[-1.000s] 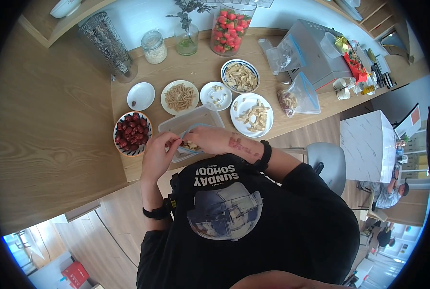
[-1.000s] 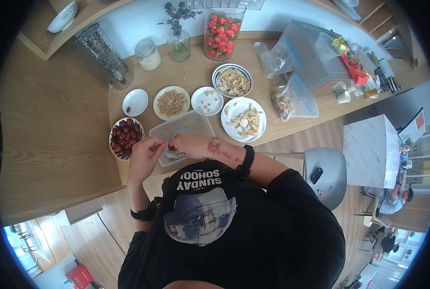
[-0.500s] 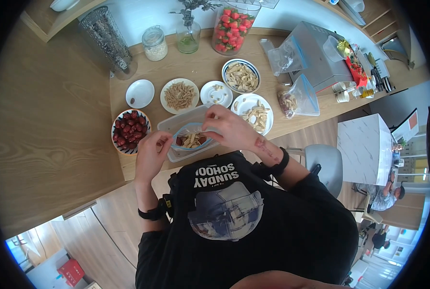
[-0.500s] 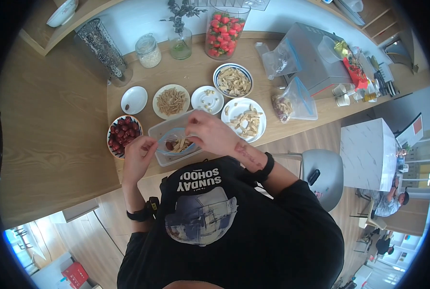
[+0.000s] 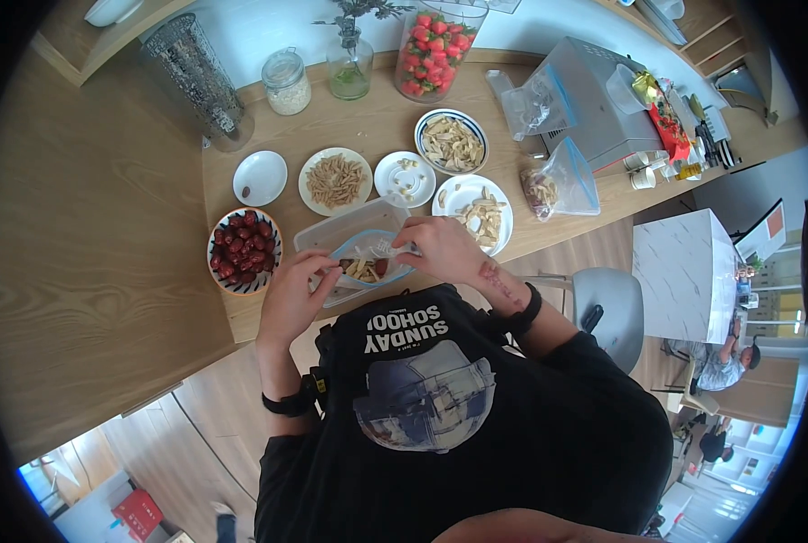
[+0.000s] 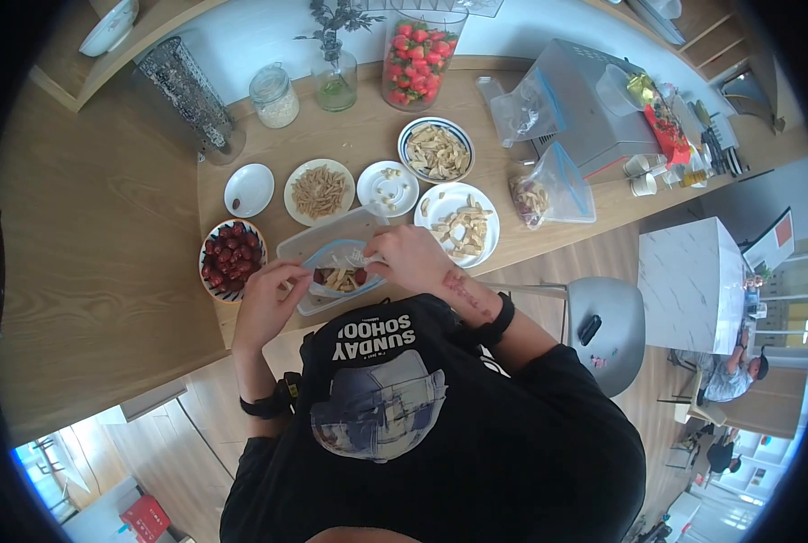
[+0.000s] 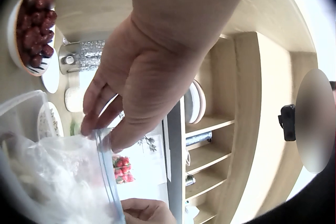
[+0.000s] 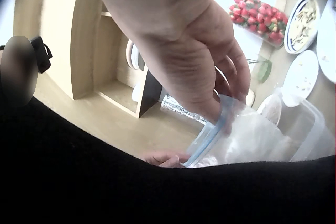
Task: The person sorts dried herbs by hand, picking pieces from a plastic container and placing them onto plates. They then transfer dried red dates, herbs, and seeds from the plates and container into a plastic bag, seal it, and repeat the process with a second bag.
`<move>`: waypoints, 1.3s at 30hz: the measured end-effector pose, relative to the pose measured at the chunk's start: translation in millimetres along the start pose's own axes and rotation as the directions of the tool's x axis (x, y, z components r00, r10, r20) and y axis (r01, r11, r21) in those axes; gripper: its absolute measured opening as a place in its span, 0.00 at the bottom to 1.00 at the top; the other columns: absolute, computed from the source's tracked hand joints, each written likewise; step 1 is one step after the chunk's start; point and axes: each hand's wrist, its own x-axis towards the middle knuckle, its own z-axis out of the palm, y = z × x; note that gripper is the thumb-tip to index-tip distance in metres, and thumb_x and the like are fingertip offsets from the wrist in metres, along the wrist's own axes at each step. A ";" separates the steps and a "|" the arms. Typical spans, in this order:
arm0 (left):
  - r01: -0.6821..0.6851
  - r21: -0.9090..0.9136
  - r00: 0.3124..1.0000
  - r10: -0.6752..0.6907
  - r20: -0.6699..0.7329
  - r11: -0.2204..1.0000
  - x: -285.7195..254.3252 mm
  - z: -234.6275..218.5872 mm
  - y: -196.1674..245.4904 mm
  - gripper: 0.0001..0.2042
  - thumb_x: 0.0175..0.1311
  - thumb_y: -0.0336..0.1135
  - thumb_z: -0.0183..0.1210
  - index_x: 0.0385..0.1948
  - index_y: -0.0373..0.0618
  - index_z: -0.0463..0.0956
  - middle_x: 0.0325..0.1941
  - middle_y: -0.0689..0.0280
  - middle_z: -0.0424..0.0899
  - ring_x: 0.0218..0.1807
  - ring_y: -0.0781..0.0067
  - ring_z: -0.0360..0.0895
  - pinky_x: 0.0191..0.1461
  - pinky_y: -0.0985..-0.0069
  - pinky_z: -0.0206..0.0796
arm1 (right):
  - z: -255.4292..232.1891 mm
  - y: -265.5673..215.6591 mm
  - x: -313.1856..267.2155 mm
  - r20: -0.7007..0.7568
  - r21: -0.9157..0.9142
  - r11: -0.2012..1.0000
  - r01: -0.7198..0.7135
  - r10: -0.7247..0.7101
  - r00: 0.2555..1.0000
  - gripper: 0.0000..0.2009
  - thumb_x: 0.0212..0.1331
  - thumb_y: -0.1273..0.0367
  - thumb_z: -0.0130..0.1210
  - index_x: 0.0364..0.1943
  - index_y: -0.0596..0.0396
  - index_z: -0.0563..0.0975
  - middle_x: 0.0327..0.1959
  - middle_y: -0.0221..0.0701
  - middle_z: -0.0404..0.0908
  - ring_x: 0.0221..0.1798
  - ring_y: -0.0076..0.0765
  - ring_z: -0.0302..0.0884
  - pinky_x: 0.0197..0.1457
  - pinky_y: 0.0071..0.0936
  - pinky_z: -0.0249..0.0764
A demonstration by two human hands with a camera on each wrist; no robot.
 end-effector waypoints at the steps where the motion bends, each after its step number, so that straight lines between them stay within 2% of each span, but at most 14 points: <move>1: 0.020 0.028 0.999 -0.021 0.030 0.999 -1.1 0.8 -2.0 0.07 0.61 0.31 0.64 0.37 0.39 0.84 0.39 0.58 0.86 0.35 0.64 0.83 0.37 0.71 0.72 | -1.4 -2.3 0.5 0.000 0.000 1.000 0.002 -0.002 1.000 0.11 0.55 0.64 0.64 0.38 0.54 0.85 0.37 0.38 0.84 0.40 0.50 0.84 0.46 0.42 0.79; 5: 0.098 0.045 0.993 -0.101 0.065 0.994 -4.7 -6.6 9.9 0.10 0.60 0.35 0.67 0.37 0.38 0.85 0.35 0.56 0.86 0.32 0.63 0.83 0.38 0.71 0.73 | -9.9 -16.8 0.7 -0.028 0.063 0.994 0.093 -0.092 0.995 0.16 0.51 0.65 0.68 0.43 0.55 0.83 0.40 0.35 0.82 0.39 0.47 0.82 0.43 0.39 0.78; 7: 0.004 -0.028 0.999 -0.002 0.045 1.000 -5.1 -12.0 18.7 0.09 0.60 0.34 0.67 0.36 0.37 0.86 0.33 0.55 0.86 0.31 0.62 0.84 0.37 0.71 0.74 | -10.4 -20.4 2.1 -0.026 0.125 0.985 0.121 -0.119 0.993 0.16 0.51 0.65 0.68 0.45 0.55 0.83 0.40 0.35 0.81 0.38 0.46 0.82 0.43 0.38 0.78; 9: 0.028 -0.044 0.999 -0.027 0.022 0.999 -3.9 -10.5 13.5 0.09 0.60 0.33 0.67 0.36 0.37 0.85 0.33 0.55 0.86 0.31 0.63 0.84 0.37 0.72 0.74 | -8.8 -18.6 5.7 -0.075 0.217 0.968 0.124 -0.110 0.991 0.15 0.55 0.65 0.67 0.44 0.56 0.83 0.38 0.36 0.80 0.37 0.45 0.82 0.42 0.37 0.78; 12: 0.004 -0.080 0.999 -0.008 -0.047 0.997 -3.2 -6.5 -2.0 0.08 0.60 0.31 0.66 0.37 0.36 0.84 0.34 0.56 0.85 0.32 0.63 0.84 0.37 0.73 0.73 | -4.5 -1.7 8.9 -0.054 0.132 0.986 0.102 -0.095 0.994 0.12 0.58 0.66 0.65 0.44 0.56 0.83 0.38 0.36 0.80 0.37 0.43 0.82 0.41 0.36 0.77; 14: -0.036 -0.101 0.995 0.027 -0.092 0.994 -4.9 -9.4 -6.9 0.08 0.61 0.30 0.65 0.38 0.36 0.83 0.34 0.56 0.85 0.31 0.64 0.83 0.37 0.73 0.73 | -7.2 -0.7 7.8 -0.048 0.193 0.976 0.100 -0.092 0.995 0.11 0.59 0.68 0.64 0.44 0.57 0.83 0.38 0.36 0.80 0.36 0.42 0.82 0.40 0.35 0.77; 17: 0.033 -0.098 0.988 -0.048 -0.148 0.995 -2.9 -17.1 -15.3 0.07 0.62 0.30 0.64 0.38 0.37 0.82 0.34 0.57 0.85 0.31 0.63 0.83 0.37 0.73 0.73 | -5.8 7.3 2.5 -0.112 0.316 0.944 0.097 -0.064 0.992 0.09 0.60 0.70 0.63 0.43 0.57 0.83 0.38 0.36 0.81 0.35 0.39 0.82 0.38 0.32 0.77; 20: 0.152 0.002 0.947 -0.145 -0.286 0.988 -2.0 -9.6 -63.9 0.09 0.61 0.30 0.64 0.41 0.40 0.82 0.35 0.59 0.85 0.36 0.60 0.83 0.43 0.68 0.73 | -10.1 14.3 -2.2 -0.220 0.355 0.930 0.099 -0.020 0.975 0.08 0.61 0.71 0.62 0.43 0.58 0.82 0.37 0.36 0.81 0.33 0.35 0.82 0.36 0.29 0.77; 22: 0.340 0.288 0.897 -0.216 -0.385 0.895 -6.8 -0.3 -102.1 0.11 0.60 0.31 0.64 0.45 0.44 0.81 0.43 0.60 0.84 0.47 0.57 0.81 0.51 0.62 0.71 | -13.8 19.3 -5.7 -0.265 0.334 0.938 0.089 0.002 0.964 0.08 0.62 0.71 0.62 0.43 0.58 0.82 0.36 0.35 0.82 0.33 0.33 0.82 0.34 0.28 0.77; 25: 0.438 0.413 0.882 -0.292 -0.371 0.799 -9.8 9.1 -130.6 0.14 0.60 0.31 0.63 0.49 0.47 0.80 0.51 0.60 0.79 0.56 0.55 0.76 0.57 0.59 0.68 | -15.4 27.4 -10.4 -0.264 0.327 0.945 0.023 0.068 0.962 0.08 0.62 0.70 0.62 0.41 0.59 0.82 0.34 0.38 0.81 0.32 0.38 0.84 0.36 0.30 0.77; 28: 0.514 0.375 0.850 -0.399 -0.345 0.772 -7.9 14.4 -129.1 0.15 0.60 0.30 0.62 0.51 0.48 0.79 0.56 0.59 0.75 0.58 0.55 0.74 0.58 0.59 0.68 | -15.6 32.7 -15.3 -0.246 0.300 0.954 -0.005 0.082 0.966 0.08 0.62 0.70 0.62 0.41 0.59 0.82 0.33 0.39 0.82 0.33 0.37 0.84 0.36 0.30 0.78; 32: 0.483 0.376 0.856 -0.335 -0.394 0.791 -5.0 19.8 -139.0 0.19 0.59 0.31 0.64 0.54 0.49 0.77 0.56 0.58 0.72 0.57 0.50 0.74 0.58 0.58 0.69 | -13.3 36.9 -18.3 -0.207 0.312 0.949 -0.033 0.102 0.973 0.08 0.62 0.71 0.61 0.42 0.58 0.82 0.33 0.39 0.83 0.34 0.38 0.85 0.38 0.32 0.79; 34: 0.531 0.431 0.807 -0.280 -0.520 0.729 0.0 20.6 -139.1 0.23 0.58 0.32 0.66 0.57 0.52 0.74 0.56 0.56 0.70 0.56 0.47 0.74 0.59 0.56 0.69 | -12.5 37.8 -18.9 -0.208 0.302 0.953 -0.021 0.087 0.974 0.08 0.62 0.71 0.61 0.42 0.58 0.82 0.33 0.39 0.83 0.35 0.39 0.85 0.39 0.32 0.79; 39: 0.587 0.425 0.782 -0.345 -0.520 0.690 5.5 18.2 -139.4 0.27 0.56 0.33 0.68 0.59 0.54 0.70 0.57 0.54 0.67 0.56 0.44 0.73 0.58 0.55 0.69 | -11.6 38.9 -18.4 -0.177 0.318 0.946 -0.057 0.119 0.977 0.08 0.61 0.71 0.60 0.42 0.58 0.82 0.34 0.40 0.83 0.36 0.40 0.85 0.40 0.32 0.79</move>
